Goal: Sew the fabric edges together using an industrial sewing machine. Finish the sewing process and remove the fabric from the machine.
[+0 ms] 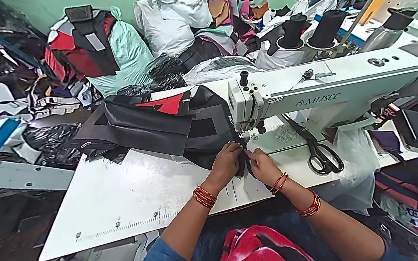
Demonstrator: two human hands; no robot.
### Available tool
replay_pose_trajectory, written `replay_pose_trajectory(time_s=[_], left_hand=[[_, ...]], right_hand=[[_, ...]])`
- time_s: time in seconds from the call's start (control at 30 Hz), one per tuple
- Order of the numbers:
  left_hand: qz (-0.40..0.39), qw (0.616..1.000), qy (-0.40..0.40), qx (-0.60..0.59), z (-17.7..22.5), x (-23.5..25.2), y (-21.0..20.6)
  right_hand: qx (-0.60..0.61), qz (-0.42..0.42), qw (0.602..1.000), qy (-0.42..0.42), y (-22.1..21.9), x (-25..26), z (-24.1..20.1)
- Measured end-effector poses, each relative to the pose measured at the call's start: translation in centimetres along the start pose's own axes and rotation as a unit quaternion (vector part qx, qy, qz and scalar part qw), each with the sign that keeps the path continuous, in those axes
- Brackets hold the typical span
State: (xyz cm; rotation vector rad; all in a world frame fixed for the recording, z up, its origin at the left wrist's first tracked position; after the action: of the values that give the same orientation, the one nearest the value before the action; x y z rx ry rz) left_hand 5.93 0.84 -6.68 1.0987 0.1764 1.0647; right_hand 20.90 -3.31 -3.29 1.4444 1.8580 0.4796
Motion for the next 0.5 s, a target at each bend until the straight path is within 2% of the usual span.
replay_pose_trajectory(time_s=[0.23,0.3,0.4,0.5], left_hand=[[0.005,1.000,0.002,0.004,-0.1,0.2,0.3],[-0.020,1.000,0.000,0.024,0.1,0.5,0.6],[-0.123,0.988,-0.003,0.092,1.2,1.7,0.7],[-0.296,0.941,0.057,0.151,2.8,3.7,1.3]], right_hand=[[-0.070,-0.045,0.996,-0.018,0.1,0.0,-1.1],[-0.074,-0.050,0.996,-0.018,0.1,0.1,-1.2],[-0.077,-0.059,0.995,-0.017,0.2,0.1,-1.3],[-0.074,-0.064,0.995,-0.019,0.3,0.0,-1.4]])
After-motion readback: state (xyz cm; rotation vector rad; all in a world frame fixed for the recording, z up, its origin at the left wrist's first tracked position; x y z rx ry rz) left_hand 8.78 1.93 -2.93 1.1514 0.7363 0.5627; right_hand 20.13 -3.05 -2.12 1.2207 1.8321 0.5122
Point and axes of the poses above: each hand's wrist, its own x-axis towards the middle knuckle, its own y-axis out of the back of the hand, z = x × y, the point moved 2 cm from there along x, towards the middle knuckle, and after that the axes turned 1 degree about z, right-handed, at the moved point
